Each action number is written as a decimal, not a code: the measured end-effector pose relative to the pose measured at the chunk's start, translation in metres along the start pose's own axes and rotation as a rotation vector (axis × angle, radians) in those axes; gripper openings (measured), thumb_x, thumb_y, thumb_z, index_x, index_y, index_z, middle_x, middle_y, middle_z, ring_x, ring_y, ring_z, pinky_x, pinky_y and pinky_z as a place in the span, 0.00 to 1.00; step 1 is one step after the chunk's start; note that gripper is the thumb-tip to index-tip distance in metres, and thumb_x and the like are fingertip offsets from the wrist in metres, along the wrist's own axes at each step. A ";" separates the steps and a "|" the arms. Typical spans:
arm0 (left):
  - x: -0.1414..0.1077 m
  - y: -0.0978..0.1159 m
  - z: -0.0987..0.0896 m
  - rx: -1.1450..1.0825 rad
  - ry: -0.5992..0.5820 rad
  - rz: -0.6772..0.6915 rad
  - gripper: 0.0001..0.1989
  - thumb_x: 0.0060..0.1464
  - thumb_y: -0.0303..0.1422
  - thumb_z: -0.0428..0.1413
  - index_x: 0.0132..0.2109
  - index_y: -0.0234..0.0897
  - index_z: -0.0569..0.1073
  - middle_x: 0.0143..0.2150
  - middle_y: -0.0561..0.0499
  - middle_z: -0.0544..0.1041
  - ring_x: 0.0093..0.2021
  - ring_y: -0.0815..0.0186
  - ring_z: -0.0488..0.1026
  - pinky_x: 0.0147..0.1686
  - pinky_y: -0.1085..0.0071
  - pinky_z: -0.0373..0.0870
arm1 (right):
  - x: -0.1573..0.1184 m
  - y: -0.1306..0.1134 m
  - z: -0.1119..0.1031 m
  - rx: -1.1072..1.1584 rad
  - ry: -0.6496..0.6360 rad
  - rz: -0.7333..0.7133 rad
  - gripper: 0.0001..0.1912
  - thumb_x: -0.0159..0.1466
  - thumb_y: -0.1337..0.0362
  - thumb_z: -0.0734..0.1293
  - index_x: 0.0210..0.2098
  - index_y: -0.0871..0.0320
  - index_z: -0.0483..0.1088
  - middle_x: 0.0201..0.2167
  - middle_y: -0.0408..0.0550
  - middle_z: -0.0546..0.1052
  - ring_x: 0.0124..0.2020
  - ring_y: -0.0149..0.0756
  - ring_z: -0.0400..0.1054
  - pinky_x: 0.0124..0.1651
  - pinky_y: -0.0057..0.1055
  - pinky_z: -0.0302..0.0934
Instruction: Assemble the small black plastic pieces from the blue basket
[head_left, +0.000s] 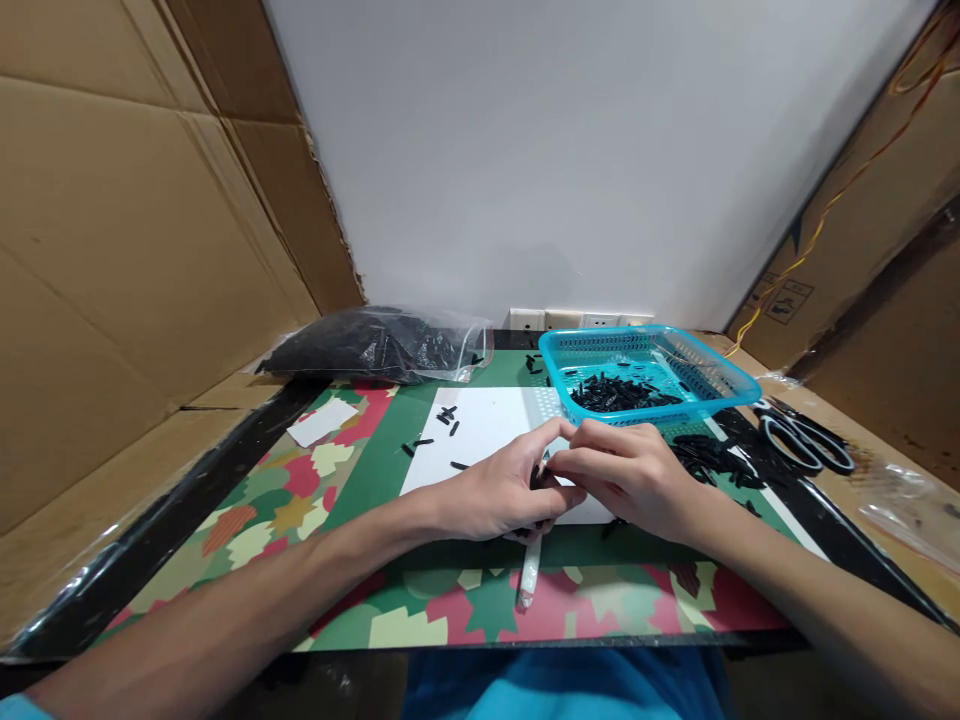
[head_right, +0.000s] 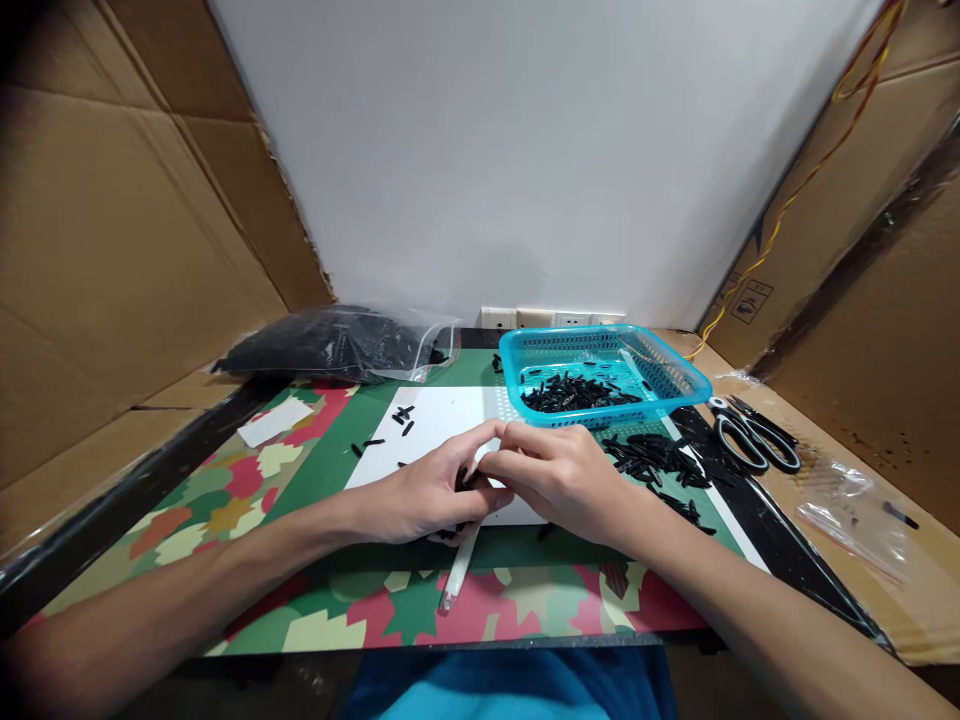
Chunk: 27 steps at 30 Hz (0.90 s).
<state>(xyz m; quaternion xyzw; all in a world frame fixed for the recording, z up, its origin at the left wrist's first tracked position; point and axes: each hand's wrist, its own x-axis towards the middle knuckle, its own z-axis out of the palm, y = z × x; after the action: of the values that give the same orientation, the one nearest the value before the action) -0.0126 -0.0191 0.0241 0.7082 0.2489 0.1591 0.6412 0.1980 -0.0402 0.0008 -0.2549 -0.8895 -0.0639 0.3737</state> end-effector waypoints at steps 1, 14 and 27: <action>0.000 0.000 0.000 -0.009 -0.003 0.000 0.14 0.61 0.36 0.58 0.50 0.41 0.62 0.25 0.61 0.68 0.20 0.74 0.65 0.19 0.79 0.64 | 0.001 0.000 0.000 0.016 0.013 0.017 0.09 0.72 0.70 0.62 0.45 0.56 0.74 0.34 0.46 0.75 0.29 0.29 0.66 0.29 0.27 0.57; 0.002 0.007 -0.007 -0.216 0.148 0.042 0.16 0.61 0.46 0.59 0.42 0.41 0.65 0.20 0.64 0.57 0.18 0.77 0.52 0.19 0.81 0.55 | 0.005 0.007 -0.012 0.172 0.238 0.189 0.08 0.67 0.73 0.66 0.45 0.57 0.72 0.38 0.48 0.80 0.28 0.27 0.73 0.27 0.24 0.70; 0.004 0.002 -0.012 -0.137 0.192 0.069 0.13 0.63 0.43 0.58 0.42 0.39 0.68 0.20 0.62 0.61 0.19 0.77 0.55 0.18 0.81 0.56 | 0.005 0.007 -0.007 0.240 0.200 0.174 0.06 0.68 0.71 0.67 0.43 0.58 0.75 0.37 0.48 0.80 0.32 0.30 0.73 0.29 0.26 0.69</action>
<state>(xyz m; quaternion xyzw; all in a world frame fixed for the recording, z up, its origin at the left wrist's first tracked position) -0.0156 -0.0070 0.0272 0.6523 0.2734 0.2649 0.6554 0.2030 -0.0339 0.0091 -0.2767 -0.8237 0.0504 0.4924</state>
